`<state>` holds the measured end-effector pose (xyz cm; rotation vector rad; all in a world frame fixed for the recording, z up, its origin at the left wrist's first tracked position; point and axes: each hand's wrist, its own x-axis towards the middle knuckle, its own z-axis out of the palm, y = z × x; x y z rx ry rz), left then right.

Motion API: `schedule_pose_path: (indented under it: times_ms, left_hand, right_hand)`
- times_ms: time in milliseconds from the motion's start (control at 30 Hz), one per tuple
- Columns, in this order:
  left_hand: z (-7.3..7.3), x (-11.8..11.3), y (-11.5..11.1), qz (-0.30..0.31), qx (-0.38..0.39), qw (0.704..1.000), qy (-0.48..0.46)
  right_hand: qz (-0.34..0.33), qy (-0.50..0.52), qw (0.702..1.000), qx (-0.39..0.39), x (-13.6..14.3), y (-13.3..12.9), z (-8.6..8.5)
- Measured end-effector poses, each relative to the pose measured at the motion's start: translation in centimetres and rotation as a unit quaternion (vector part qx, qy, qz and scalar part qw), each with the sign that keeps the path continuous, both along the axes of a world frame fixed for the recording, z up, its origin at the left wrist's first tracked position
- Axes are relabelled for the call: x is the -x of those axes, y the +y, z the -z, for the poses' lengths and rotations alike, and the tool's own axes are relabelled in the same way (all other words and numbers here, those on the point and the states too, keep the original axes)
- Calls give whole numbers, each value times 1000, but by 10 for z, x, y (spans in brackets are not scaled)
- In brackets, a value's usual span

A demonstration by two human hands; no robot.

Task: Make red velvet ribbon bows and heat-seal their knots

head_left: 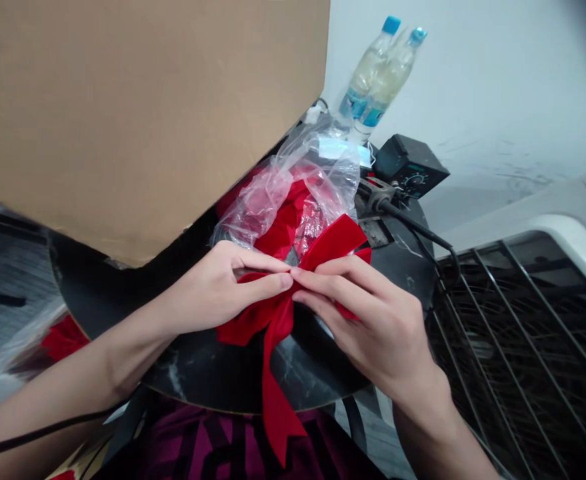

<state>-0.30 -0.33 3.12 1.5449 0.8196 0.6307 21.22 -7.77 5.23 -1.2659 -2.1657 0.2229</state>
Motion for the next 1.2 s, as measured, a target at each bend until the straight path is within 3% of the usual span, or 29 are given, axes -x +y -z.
schedule_pose_path:
  times_ms: [267,433,633,900,1067,1200]
  left_hand:
    - [1,-2,-4,18,9,1000,-13]
    - [-2,-3,-8,26,-31,999,-6]
    - [-3,-4,-10,45,-89,995,25]
    - [-3,-5,-10,63,-45,997,24]
    - [-3,-6,-11,54,-42,997,39]
    - [-4,-7,-10,64,-31,997,44]
  right_hand:
    - [-21,39,998,52,-2,-2,-8]
    - [-18,63,989,135,-3,-1,-12]
    - [14,66,983,169,-1,2,-11]
    - [1,65,982,176,-9,9,-13]
    - [-35,24,976,213,-13,10,-20]
    - [-30,-12,981,192,-11,10,-23]
